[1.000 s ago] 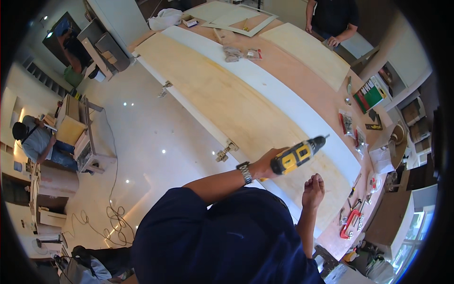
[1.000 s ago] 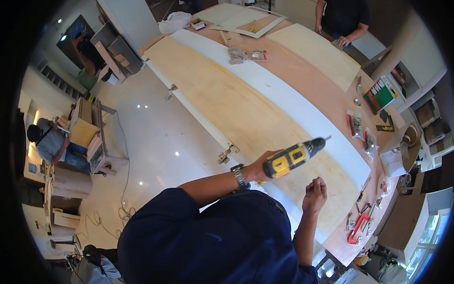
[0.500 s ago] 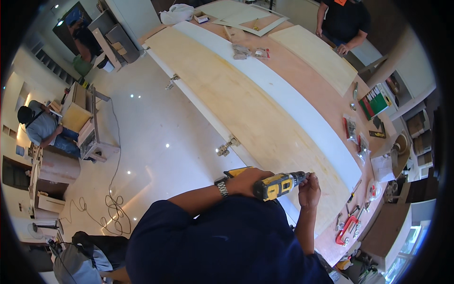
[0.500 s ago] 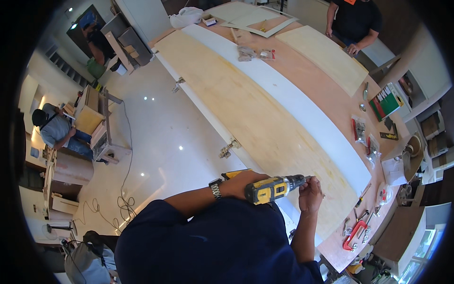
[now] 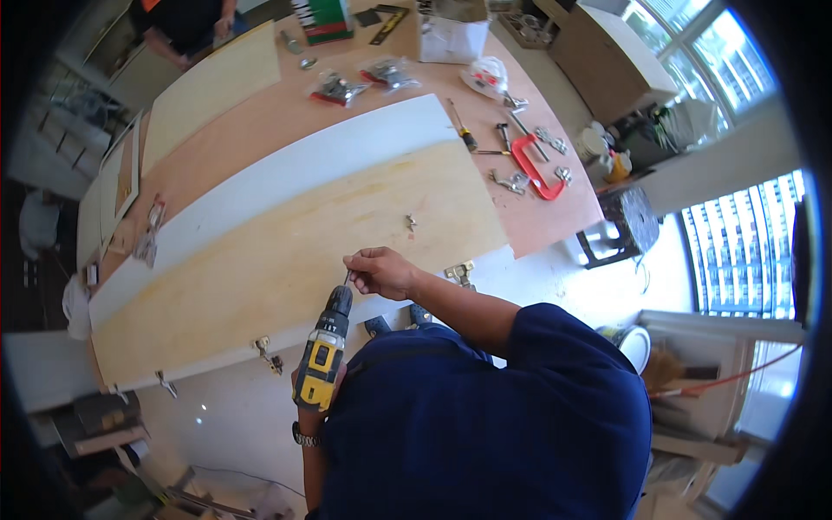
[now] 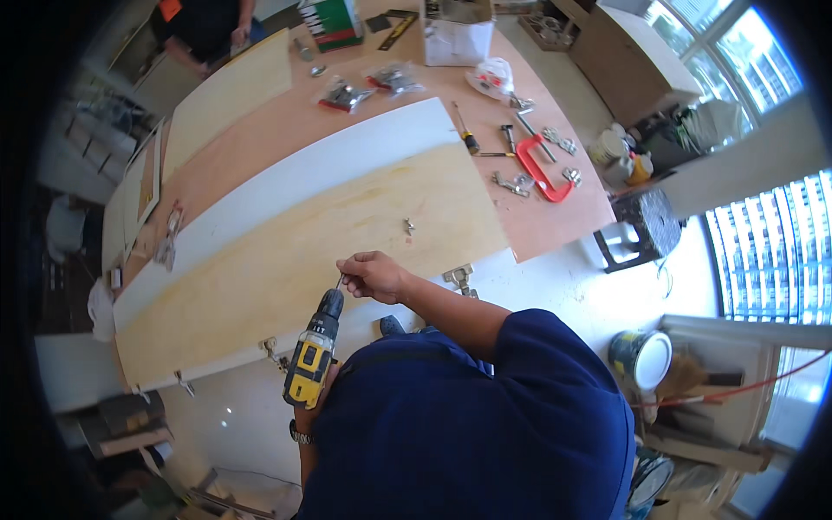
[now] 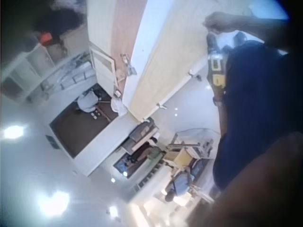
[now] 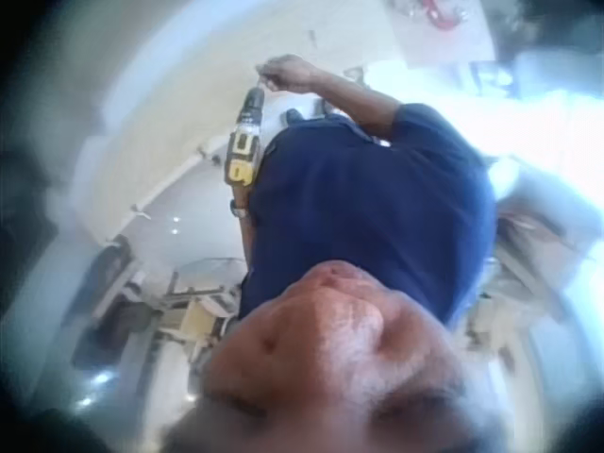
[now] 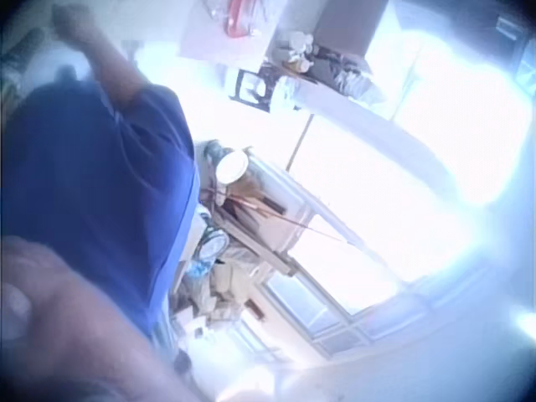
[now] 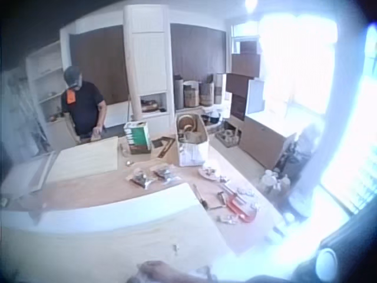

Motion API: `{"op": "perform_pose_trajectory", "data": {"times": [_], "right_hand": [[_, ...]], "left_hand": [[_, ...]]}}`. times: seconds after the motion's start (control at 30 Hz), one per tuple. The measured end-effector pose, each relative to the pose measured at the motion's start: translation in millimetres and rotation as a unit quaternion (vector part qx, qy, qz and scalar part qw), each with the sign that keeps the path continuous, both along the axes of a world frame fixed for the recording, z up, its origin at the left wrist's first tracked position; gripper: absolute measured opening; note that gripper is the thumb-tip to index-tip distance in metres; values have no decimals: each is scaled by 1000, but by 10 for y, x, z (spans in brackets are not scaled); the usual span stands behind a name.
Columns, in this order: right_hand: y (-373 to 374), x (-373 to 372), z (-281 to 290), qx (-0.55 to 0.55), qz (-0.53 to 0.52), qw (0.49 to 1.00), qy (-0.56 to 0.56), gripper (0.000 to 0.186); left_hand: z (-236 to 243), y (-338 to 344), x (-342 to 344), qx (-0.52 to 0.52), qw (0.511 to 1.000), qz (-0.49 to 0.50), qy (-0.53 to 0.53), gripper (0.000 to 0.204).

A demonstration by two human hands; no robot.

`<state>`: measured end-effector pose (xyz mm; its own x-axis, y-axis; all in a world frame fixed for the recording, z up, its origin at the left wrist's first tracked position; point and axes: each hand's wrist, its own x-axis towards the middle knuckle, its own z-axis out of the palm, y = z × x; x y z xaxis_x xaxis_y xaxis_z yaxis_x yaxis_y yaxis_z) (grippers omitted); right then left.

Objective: The person installs hinges on a wooden panel using a power drill and a screwdriver, first drilling pilot holes and then tightening the screws into the hinge plates.

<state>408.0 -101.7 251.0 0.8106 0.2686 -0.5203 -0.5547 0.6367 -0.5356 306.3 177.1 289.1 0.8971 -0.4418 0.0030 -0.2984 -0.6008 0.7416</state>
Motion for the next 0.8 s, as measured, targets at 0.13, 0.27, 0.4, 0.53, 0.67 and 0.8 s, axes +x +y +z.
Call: {"op": "perform_pose_trajectory", "data": {"times": [0.13,0.27,0.4,0.53,0.67,0.8], "right_hand": [[-101,-168,22,18,1,1000,-1,17],[-149,-315,38,39,-20,999,-6,18],[-150,-443,130,62,-105,992,7,17],[-39,-450,184,104,-145,984,31,15],[121,-319,281,90,-163,982,-11,9],[145,-209,282,108,-150,981,-58,16]], "left_hand": [[336,-235,123,-20,1000,-15,-10,21],[298,-236,126,-22,999,-35,-23,19],[309,-333,177,-10,996,-83,-44,18],[206,-308,195,-10,998,-57,-35,19],[-5,-138,273,42,983,-106,-144,21],[26,-186,310,-150,988,-26,0,41]]}}
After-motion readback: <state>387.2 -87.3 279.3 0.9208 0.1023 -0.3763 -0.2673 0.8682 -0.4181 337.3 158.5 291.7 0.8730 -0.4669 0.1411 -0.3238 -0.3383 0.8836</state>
